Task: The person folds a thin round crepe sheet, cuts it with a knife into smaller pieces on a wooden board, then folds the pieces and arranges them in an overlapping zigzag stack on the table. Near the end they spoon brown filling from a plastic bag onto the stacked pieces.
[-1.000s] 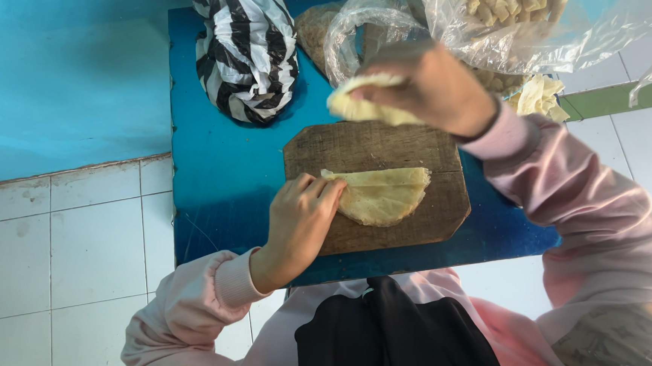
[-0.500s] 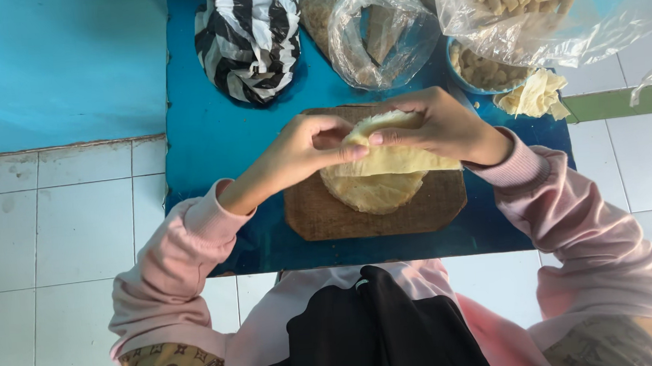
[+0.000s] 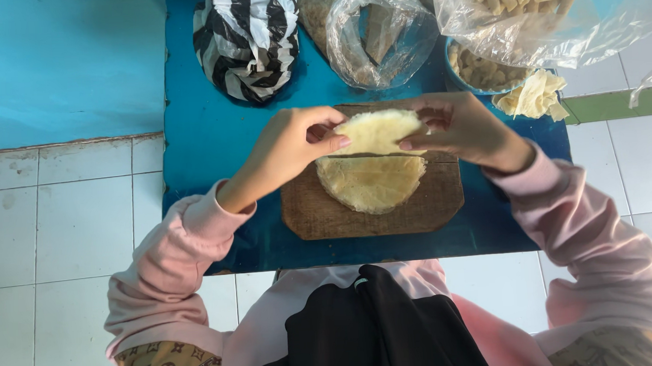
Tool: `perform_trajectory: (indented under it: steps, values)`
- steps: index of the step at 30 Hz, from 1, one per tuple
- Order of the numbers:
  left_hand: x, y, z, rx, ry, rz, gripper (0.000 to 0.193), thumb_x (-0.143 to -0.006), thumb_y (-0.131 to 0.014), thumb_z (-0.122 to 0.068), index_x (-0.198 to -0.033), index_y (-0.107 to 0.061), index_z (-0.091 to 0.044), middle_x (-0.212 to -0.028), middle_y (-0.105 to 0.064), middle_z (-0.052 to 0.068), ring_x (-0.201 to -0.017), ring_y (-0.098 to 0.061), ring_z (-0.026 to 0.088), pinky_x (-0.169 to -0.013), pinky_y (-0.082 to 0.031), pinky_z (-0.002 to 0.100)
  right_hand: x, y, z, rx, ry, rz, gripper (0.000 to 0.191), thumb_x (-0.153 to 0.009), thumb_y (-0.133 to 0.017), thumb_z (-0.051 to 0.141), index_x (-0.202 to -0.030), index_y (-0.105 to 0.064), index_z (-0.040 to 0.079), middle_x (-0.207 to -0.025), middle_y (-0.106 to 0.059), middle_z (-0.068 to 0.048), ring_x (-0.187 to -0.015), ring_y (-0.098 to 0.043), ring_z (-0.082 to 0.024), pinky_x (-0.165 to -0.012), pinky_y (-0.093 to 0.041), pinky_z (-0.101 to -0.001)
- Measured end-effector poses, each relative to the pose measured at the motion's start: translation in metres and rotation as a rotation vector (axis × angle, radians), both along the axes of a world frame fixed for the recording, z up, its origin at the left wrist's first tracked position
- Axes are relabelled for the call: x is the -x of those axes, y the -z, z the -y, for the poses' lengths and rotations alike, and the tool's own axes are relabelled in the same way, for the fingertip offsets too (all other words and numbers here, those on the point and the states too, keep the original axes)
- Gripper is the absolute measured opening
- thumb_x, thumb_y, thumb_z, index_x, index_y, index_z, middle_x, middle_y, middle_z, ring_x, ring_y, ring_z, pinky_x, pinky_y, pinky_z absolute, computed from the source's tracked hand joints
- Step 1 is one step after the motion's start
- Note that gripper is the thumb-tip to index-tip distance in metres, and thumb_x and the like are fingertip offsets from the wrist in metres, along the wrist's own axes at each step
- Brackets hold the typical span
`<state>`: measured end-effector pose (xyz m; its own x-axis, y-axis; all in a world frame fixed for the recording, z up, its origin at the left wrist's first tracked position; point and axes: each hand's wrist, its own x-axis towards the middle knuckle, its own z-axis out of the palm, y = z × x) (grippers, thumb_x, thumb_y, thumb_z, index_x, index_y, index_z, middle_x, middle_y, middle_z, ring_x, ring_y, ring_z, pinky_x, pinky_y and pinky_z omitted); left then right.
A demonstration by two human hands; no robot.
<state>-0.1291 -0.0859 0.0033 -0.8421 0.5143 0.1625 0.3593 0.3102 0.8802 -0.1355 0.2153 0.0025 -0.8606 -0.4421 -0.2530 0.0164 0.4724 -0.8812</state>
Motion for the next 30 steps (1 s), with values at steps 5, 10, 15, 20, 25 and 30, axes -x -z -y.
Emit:
perform_trajectory:
  steps: [5, 10, 15, 20, 25, 30]
  values:
    - [-0.030, 0.002, 0.002, 0.265, -0.134, -0.581, 0.016, -0.091, -0.078, -0.019, -0.104, -0.076, -0.012, -0.095, -0.076, 0.000, -0.080, -0.071, 0.018, -0.068, -0.052, 0.030, -0.042, 0.008, 0.011, -0.099, -0.062, -0.765, 0.032, -0.076, -0.082, 0.001, -0.107, -0.072, 0.004, -0.105, -0.074, -0.008, -0.096, -0.072, -0.023, -0.083, -0.058, -0.0329]
    - [-0.061, 0.014, 0.012, 0.430, -0.156, -0.955, 0.014, -0.090, -0.073, -0.013, -0.104, -0.075, -0.014, -0.106, -0.074, -0.003, -0.103, -0.068, 0.018, -0.092, -0.053, 0.036, -0.073, 0.019, 0.016, -0.151, -0.221, -0.969, 0.039, -0.075, -0.078, -0.001, -0.113, -0.073, 0.006, -0.116, -0.072, -0.009, -0.107, -0.068, -0.027, -0.090, -0.058, -0.0382]
    - [-0.072, 0.026, 0.017, 0.479, -0.155, -1.032, 0.013, -0.093, -0.073, -0.012, -0.106, -0.076, -0.013, -0.109, -0.072, -0.004, -0.103, -0.067, 0.017, -0.095, -0.049, 0.036, -0.079, 0.022, 0.011, -0.177, -0.243, -1.027, 0.040, -0.079, -0.077, 0.002, -0.119, -0.071, 0.006, -0.119, -0.070, -0.011, -0.111, -0.067, -0.030, -0.095, -0.056, -0.0395]
    - [-0.076, 0.026, 0.018, 0.517, -0.117, -1.083, 0.014, -0.093, -0.073, -0.013, -0.106, -0.077, -0.013, -0.109, -0.073, -0.004, -0.101, -0.067, 0.016, -0.097, -0.048, 0.035, -0.083, 0.020, 0.010, -0.245, -0.344, -1.089, 0.046, -0.078, -0.075, 0.002, -0.123, -0.070, 0.002, -0.118, -0.070, -0.013, -0.112, -0.067, -0.031, -0.096, -0.056, -0.0412]
    - [-0.078, 0.020, 0.017, 0.379, -0.071, -0.870, 0.012, -0.090, -0.078, -0.020, -0.095, -0.073, -0.011, -0.099, -0.071, -0.003, -0.094, -0.066, 0.017, -0.094, -0.046, 0.039, -0.088, 0.020, 0.009, -0.202, -0.376, -1.125, 0.050, -0.076, -0.073, 0.004, -0.126, -0.067, -0.002, -0.121, -0.070, -0.016, -0.112, -0.068, -0.031, -0.095, -0.057, -0.0407]
    - [-0.077, 0.019, 0.003, 0.426, -0.167, -0.638, 0.023, -0.091, -0.083, -0.028, -0.086, -0.065, -0.015, -0.086, -0.063, -0.004, -0.087, -0.062, 0.016, -0.094, -0.044, 0.042, -0.092, 0.033, 0.011, -0.172, -0.254, -1.052, 0.028, -0.089, -0.077, 0.013, -0.116, -0.071, 0.006, -0.125, -0.071, -0.007, -0.113, -0.070, -0.022, -0.093, -0.059, -0.0362]
